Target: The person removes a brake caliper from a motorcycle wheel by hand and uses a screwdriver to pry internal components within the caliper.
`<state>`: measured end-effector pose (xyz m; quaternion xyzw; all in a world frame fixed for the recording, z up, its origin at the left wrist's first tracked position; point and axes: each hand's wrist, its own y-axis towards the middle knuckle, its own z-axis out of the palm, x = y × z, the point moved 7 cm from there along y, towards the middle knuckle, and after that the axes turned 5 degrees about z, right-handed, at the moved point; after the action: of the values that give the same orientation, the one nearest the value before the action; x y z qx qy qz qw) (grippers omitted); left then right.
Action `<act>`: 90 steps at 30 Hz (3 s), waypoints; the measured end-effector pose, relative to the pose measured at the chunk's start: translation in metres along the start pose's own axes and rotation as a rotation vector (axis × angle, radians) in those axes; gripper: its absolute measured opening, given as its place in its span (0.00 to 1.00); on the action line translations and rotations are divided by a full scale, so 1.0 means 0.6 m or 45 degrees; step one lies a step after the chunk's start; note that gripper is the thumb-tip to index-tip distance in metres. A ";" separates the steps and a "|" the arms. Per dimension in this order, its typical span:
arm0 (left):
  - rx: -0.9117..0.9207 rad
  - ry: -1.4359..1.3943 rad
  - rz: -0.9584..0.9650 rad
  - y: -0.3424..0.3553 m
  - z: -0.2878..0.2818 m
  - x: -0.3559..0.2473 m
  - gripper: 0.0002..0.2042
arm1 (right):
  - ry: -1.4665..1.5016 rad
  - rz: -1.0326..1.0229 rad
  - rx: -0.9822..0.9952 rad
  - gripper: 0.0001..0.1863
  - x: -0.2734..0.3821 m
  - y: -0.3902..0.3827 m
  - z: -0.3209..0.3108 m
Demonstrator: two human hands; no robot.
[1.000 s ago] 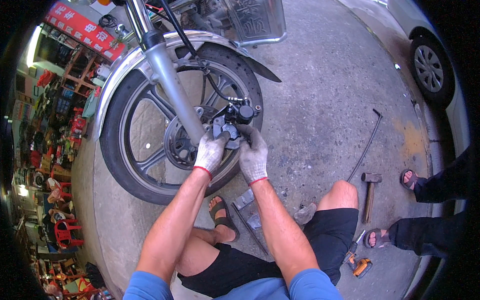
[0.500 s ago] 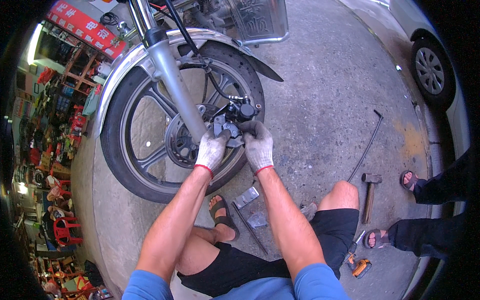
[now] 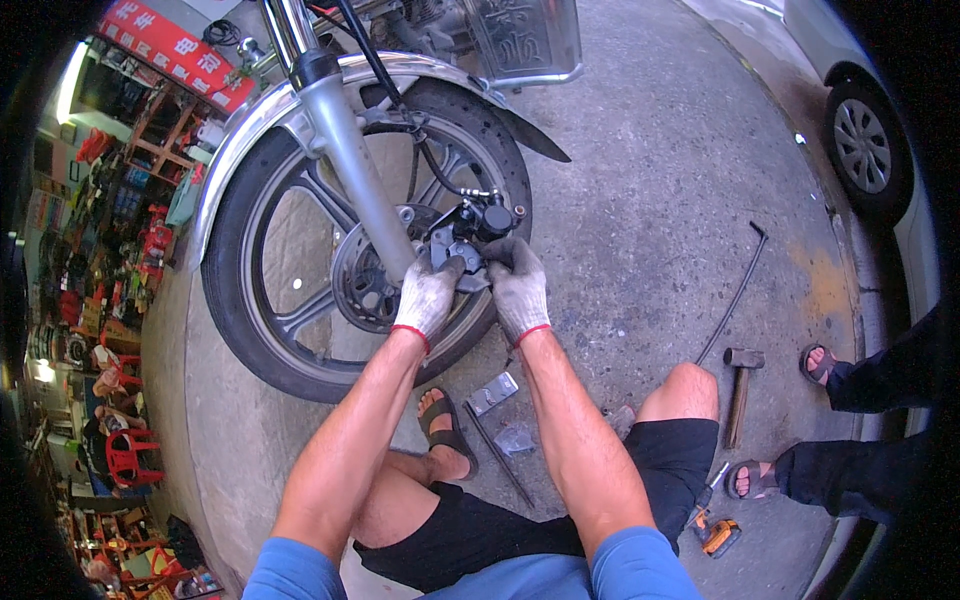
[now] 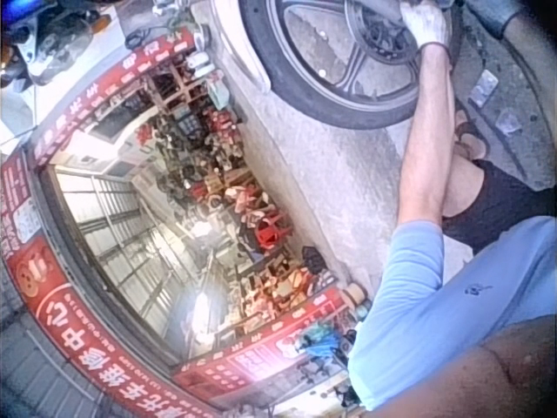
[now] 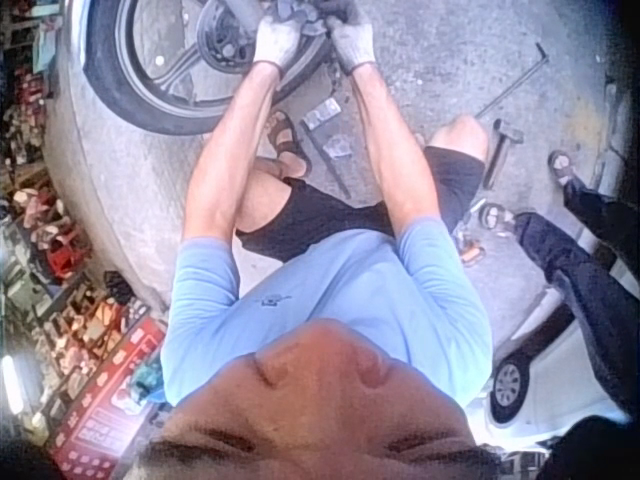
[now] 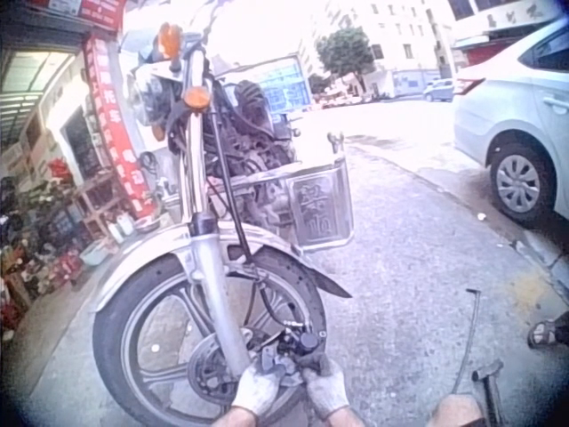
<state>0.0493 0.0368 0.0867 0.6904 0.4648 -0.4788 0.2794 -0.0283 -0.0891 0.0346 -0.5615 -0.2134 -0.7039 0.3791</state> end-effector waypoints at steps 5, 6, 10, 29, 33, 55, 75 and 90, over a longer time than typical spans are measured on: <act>-0.025 -0.001 -0.054 0.002 0.002 0.011 0.12 | -0.042 -0.140 -0.094 0.11 0.005 0.003 0.006; -0.017 0.055 -0.026 0.005 0.001 0.016 0.13 | -0.127 -0.121 -0.107 0.10 0.006 0.000 0.009; 0.007 0.174 -0.036 0.013 0.003 0.037 0.13 | -0.122 -0.124 -0.143 0.10 0.005 -0.002 0.010; 0.062 0.052 -0.068 -0.005 0.012 -0.005 0.14 | -0.132 -0.290 -0.248 0.12 0.031 -0.037 -0.011; 0.087 0.026 -0.028 -0.001 0.015 0.004 0.14 | -0.155 -0.222 -0.392 0.11 0.011 -0.032 -0.018; 0.095 0.472 0.067 -0.015 0.001 -0.050 0.22 | 0.193 0.262 -0.033 0.21 -0.015 -0.004 0.003; 0.102 0.483 -0.122 -0.043 0.003 -0.097 0.38 | 0.406 0.630 0.017 0.11 0.047 -0.038 -0.035; 0.404 -1.574 -0.533 -0.033 0.086 -0.103 0.39 | 0.752 1.004 0.132 0.08 0.071 -0.082 -0.019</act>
<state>0.0037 -0.0210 0.1249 0.2172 0.2671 -0.8928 0.2905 -0.0771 -0.0793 0.0780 -0.3565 0.0969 -0.6244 0.6882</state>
